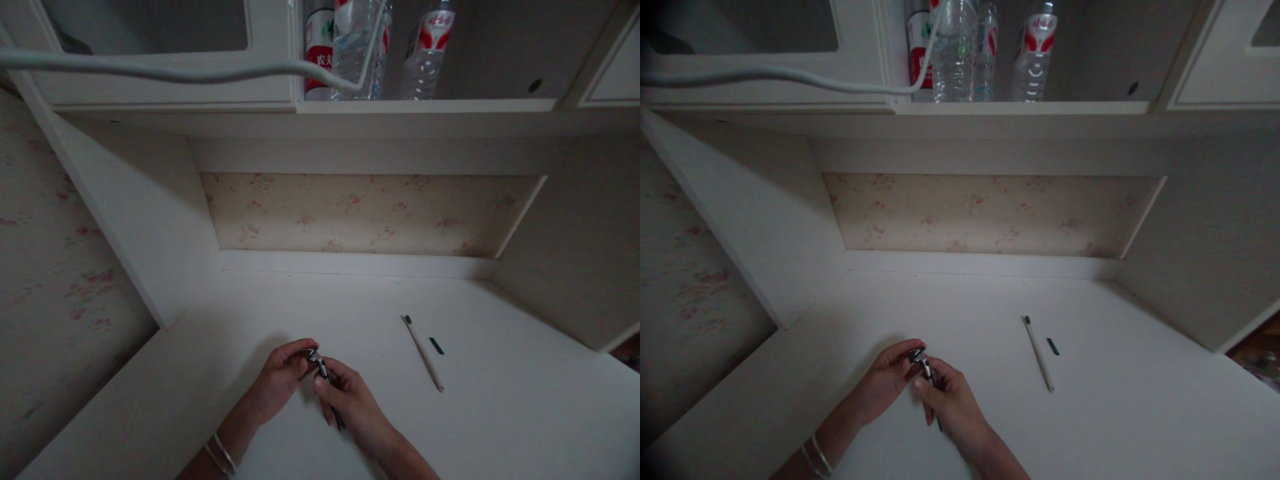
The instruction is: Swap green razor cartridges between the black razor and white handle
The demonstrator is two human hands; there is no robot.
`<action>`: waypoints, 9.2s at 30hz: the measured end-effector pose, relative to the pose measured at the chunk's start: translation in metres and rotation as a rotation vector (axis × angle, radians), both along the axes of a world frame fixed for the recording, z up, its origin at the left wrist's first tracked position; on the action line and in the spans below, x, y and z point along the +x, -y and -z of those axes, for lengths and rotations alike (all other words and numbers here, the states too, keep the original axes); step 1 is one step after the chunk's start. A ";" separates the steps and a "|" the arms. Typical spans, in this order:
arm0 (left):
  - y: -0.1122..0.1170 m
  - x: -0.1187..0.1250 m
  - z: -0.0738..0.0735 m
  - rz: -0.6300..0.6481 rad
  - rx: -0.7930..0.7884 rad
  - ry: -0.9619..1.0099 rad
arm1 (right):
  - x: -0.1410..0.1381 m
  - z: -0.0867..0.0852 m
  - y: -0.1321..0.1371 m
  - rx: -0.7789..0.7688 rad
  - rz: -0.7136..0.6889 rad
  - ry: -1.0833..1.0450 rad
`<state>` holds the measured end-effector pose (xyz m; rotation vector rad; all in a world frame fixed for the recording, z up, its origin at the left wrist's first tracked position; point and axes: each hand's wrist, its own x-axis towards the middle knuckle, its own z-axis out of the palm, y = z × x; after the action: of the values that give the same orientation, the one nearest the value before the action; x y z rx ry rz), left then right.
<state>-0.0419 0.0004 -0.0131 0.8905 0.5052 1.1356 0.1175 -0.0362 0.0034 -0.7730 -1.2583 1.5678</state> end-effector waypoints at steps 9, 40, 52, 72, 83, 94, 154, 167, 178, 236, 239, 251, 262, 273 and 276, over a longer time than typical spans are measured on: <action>0.001 0.006 -0.005 -0.199 0.209 -0.342 | -0.003 0.012 -0.006 -0.089 0.151 -0.086; 0.007 0.010 -0.013 -0.475 0.532 -0.715 | -0.001 0.019 -0.009 0.159 0.234 0.199; 0.005 0.011 -0.001 -0.432 0.394 -0.764 | 0.020 0.032 -0.027 0.125 0.512 0.352; 0.004 0.014 0.009 -0.257 0.435 -0.895 | 0.141 0.043 -0.063 0.205 0.906 1.525; 0.002 0.016 0.015 -0.263 0.454 -0.919 | 0.142 0.044 -0.065 0.180 0.885 1.598; 0.004 0.017 0.014 -0.236 0.453 -0.948 | 0.134 0.035 -0.066 0.259 0.923 1.460; 0.012 0.017 0.008 -0.062 0.620 -1.184 | 0.027 0.034 -0.015 0.667 -0.011 1.141; 0.010 0.017 0.009 -0.059 0.627 -1.197 | 0.026 0.035 -0.016 0.695 0.004 1.164; 0.013 0.018 0.006 -0.055 0.627 -1.203 | 0.026 0.029 -0.014 0.703 -0.006 1.159; 0.013 0.017 0.006 -0.048 0.641 -1.218 | 0.027 0.031 -0.015 0.676 -0.016 1.168; 0.013 0.017 0.006 -0.055 0.641 -1.208 | 0.027 0.031 -0.015 0.679 -0.012 1.176; 0.013 0.017 0.007 -0.049 0.631 -1.222 | 0.026 0.029 -0.015 0.683 -0.014 1.173; 0.011 0.017 0.008 -0.048 0.626 -1.212 | 0.027 0.030 -0.015 0.695 -0.013 1.173; 0.013 0.017 0.006 -0.052 0.630 -1.208 | 0.026 0.033 -0.015 0.681 -0.005 1.178; 0.013 0.017 0.007 -0.047 0.637 -1.207 | 0.026 0.034 -0.014 0.685 -0.001 1.185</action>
<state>-0.0253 -0.0124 -0.0203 2.1390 1.1599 0.6806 0.1436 -0.0218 -0.0301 -1.2550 -2.4259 0.4546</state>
